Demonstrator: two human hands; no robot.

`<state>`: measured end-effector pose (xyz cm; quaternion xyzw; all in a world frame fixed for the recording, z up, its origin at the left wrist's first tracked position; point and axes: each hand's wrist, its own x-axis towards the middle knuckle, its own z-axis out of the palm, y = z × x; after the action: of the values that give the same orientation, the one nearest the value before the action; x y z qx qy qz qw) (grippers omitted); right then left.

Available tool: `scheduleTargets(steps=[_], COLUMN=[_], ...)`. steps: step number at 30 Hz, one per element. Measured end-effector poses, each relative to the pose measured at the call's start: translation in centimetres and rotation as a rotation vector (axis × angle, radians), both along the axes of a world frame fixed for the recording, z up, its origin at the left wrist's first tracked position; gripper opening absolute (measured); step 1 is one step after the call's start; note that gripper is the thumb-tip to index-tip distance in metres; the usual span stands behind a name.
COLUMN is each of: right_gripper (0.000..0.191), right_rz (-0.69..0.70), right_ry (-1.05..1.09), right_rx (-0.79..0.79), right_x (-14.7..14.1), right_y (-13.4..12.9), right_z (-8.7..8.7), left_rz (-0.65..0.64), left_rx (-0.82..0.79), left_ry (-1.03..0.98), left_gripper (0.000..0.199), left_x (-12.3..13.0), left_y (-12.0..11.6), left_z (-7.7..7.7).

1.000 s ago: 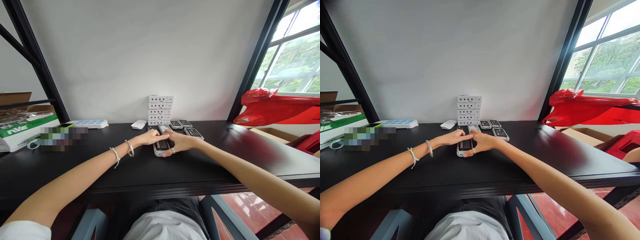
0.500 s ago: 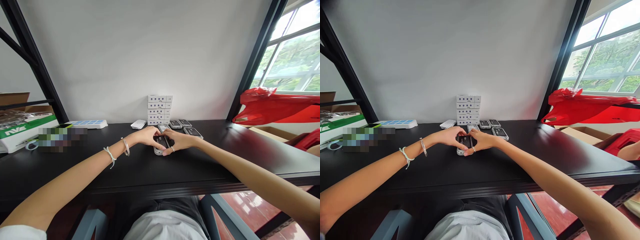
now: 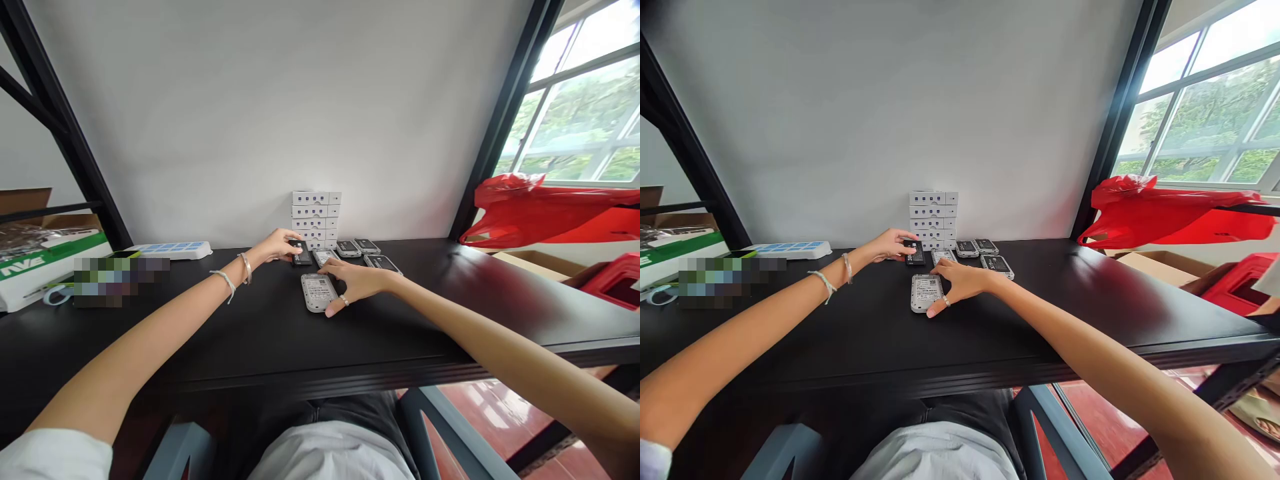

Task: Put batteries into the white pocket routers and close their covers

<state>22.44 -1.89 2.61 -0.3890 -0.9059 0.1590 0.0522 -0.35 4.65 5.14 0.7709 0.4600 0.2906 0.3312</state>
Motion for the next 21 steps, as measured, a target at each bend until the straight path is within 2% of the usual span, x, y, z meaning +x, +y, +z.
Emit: scheduleTargets(steps=[6, 12, 17, 21], right_gripper=[0.105, 0.105, 0.097, 0.087], right_rz=[-0.015, 0.016, 0.023, -0.155], right_ry=[-0.023, 0.008, 0.099, 0.167], right_rx=[-0.023, -0.021, 0.062, 0.120], right_x=[0.2, -0.1, 0.5, 2.1], right_y=[-0.2, -0.4, 0.7, 3.5], right_z=[0.2, 0.2, 1.3, 2.3], left_rz=[0.053, -0.008, -0.047, 0.003], left_rx=[0.129, 0.264, 0.434, 0.577], left_ry=[0.152, 0.314, 0.416, 0.462], left_gripper=[0.030, 0.028, 0.024, 0.023], left_x=[0.0, 0.4, 0.1, -0.3], left_y=[2.8, 4.4, 3.7, 2.0], left_z=[-1.1, -2.3, -2.6, -2.5])
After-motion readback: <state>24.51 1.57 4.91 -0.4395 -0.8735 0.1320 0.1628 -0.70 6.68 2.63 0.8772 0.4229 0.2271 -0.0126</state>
